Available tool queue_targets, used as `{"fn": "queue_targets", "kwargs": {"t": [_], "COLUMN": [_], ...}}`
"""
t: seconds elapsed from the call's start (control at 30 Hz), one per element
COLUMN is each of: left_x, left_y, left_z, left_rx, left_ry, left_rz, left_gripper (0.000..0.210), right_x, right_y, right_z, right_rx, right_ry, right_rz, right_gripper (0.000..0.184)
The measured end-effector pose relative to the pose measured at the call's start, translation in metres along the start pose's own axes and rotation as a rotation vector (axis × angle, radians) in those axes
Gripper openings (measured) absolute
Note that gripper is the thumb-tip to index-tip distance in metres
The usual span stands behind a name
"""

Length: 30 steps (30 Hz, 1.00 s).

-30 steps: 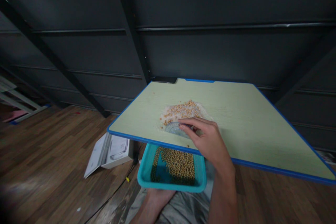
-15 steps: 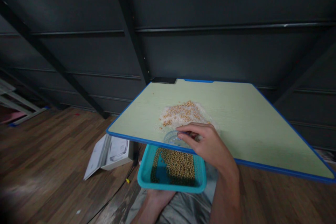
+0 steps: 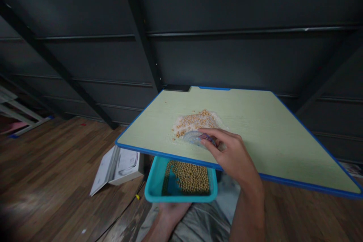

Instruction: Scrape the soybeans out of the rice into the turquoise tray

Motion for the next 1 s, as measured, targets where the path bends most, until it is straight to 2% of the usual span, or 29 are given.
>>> {"fn": "queue_targets", "kwargs": {"t": [0.13, 0.33, 0.47, 0.73, 0.87, 1.0], "left_x": [-0.002, -0.003, -0.004, -0.008, -0.012, -0.013], "left_y": [0.000, -0.005, -0.005, -0.005, -0.010, -0.010], "left_z": [-0.008, -0.002, -0.006, -0.016, -0.016, -0.010], "left_rx": [-0.076, -0.079, -0.060, -0.028, 0.006, 0.002], "left_ry": [0.092, 0.119, 0.143, 0.140, 0.142, 0.141], "left_rz": [-0.011, -0.009, -0.002, 0.059, 0.027, -0.021], "left_gripper": [0.043, 0.038, 0.038, 0.037, 0.043, 0.033], "right_x": [-0.003, -0.005, -0.005, -0.006, -0.006, -0.006], "right_y": [0.004, 0.005, 0.003, 0.004, 0.002, 0.002], "right_z": [-0.007, -0.015, -0.020, -0.022, -0.022, -0.022], "right_rx": [-0.036, -0.060, -0.072, -0.068, -0.082, -0.080], "right_ry": [0.069, 0.173, 0.235, 0.249, 0.246, 0.243], "right_rz": [-0.025, -0.035, -0.018, -0.006, -0.008, 0.002], "right_gripper": [0.022, 0.025, 0.027, 0.027, 0.027, 0.026]}}
Point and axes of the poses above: each hand's wrist, its own x-axis towards the middle knuckle, its own z-axis out of the palm, y = z × x, the point moved 4 cm from there along x, towards the middle knuckle, and after that the axes turned 3 degrees about z, right-handed, at the moved point
